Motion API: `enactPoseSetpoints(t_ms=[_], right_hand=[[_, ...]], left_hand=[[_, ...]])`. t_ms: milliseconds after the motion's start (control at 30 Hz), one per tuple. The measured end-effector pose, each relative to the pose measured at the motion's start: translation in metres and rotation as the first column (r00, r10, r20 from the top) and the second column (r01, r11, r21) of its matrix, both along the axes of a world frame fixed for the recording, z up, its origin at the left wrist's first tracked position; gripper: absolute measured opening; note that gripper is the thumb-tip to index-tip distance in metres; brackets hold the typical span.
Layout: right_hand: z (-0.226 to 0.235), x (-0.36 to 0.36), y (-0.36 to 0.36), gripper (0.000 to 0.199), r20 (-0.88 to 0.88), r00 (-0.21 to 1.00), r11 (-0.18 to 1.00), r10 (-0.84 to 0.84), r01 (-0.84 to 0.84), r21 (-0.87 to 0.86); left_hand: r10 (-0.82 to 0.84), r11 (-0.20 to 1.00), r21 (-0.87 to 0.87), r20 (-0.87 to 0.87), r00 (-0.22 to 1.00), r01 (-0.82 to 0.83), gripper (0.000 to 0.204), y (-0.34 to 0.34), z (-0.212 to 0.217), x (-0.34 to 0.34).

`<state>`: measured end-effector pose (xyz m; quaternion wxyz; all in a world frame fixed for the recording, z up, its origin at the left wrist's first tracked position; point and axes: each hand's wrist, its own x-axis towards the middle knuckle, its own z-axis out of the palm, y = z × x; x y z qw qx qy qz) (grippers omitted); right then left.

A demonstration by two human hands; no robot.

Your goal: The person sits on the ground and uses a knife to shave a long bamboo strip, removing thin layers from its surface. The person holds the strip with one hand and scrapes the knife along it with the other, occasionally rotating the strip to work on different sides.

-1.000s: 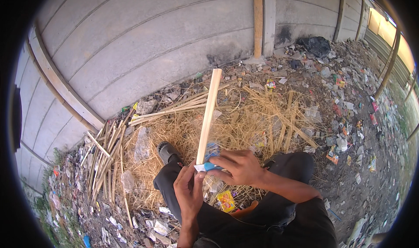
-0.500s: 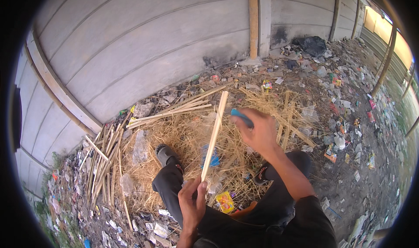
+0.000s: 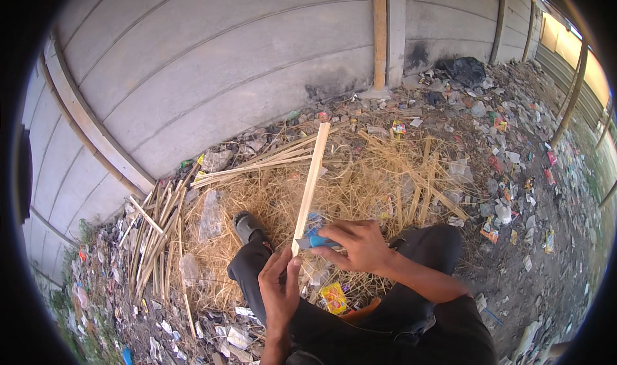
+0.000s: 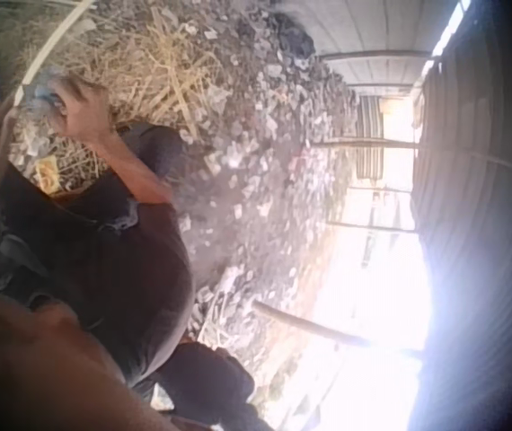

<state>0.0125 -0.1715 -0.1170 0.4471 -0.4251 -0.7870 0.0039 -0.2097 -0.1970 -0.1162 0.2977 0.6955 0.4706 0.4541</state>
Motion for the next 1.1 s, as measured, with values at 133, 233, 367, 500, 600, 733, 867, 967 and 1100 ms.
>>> enactPoseSetpoints(t_ms=[133, 233, 367, 500, 600, 733, 867, 967, 1100], right_hand=[[-0.002, -0.006, 0.002, 0.033, 0.055, 0.998, 0.996, 0.009, -0.014, 0.093], [-0.005, -0.008, 0.0, 0.033, 0.073, 0.997, 0.994, 0.005, -0.013, 0.11], [-0.007, -0.009, 0.0, 0.034, 0.064, 0.998, 0.993, -0.006, -0.002, 0.122], [-0.007, -0.009, 0.0, 0.036, 0.084, 0.995, 0.992, -0.044, 0.034, 0.12], [0.0, -0.008, 0.001, 0.036, 0.087, 0.994, 0.987, -0.069, 0.055, 0.153], [0.008, -0.008, 0.003, 0.036, 0.097, 0.991, 0.98, -0.089, 0.07, 0.188], [0.012, -0.003, 0.002, 0.031, 0.123, 0.987, 0.979, -0.1, 0.075, 0.19], [0.028, 0.028, 0.037, 0.025, -0.163, 0.936, 0.941, -0.312, 0.328, 0.082], [0.034, 0.058, 0.06, 0.025, -0.123, 0.932, 0.918, -0.342, 0.359, 0.167]], left_hand=[[0.028, 0.999, 0.03, -0.014, 1.0, -0.027, 0.032, -0.002, 0.001, 0.004], [0.04, 0.998, 0.043, -0.018, 0.999, -0.04, 0.032, -0.001, 0.005, 0.007], [0.053, 0.997, 0.053, -0.015, 0.998, -0.052, 0.033, 0.0, 0.002, 0.009], [0.056, 0.998, 0.032, -0.031, 0.998, -0.055, 0.033, 0.0, 0.004, 0.009], [0.055, 0.998, 0.036, -0.021, 0.998, -0.055, 0.033, 0.0, 0.004, 0.009], [0.048, 0.998, 0.053, -0.026, 0.999, -0.046, 0.031, -0.002, 0.004, 0.005], [0.031, 0.999, 0.038, -0.064, 0.997, -0.028, 0.03, -0.003, 0.006, 0.003], [0.019, 1.0, -0.001, -0.085, 0.996, -0.019, 0.029, -0.019, -0.008, -0.009], [-0.006, 0.995, -0.1, -0.031, 0.999, 0.003, 0.029, -0.029, -0.019, -0.017]])
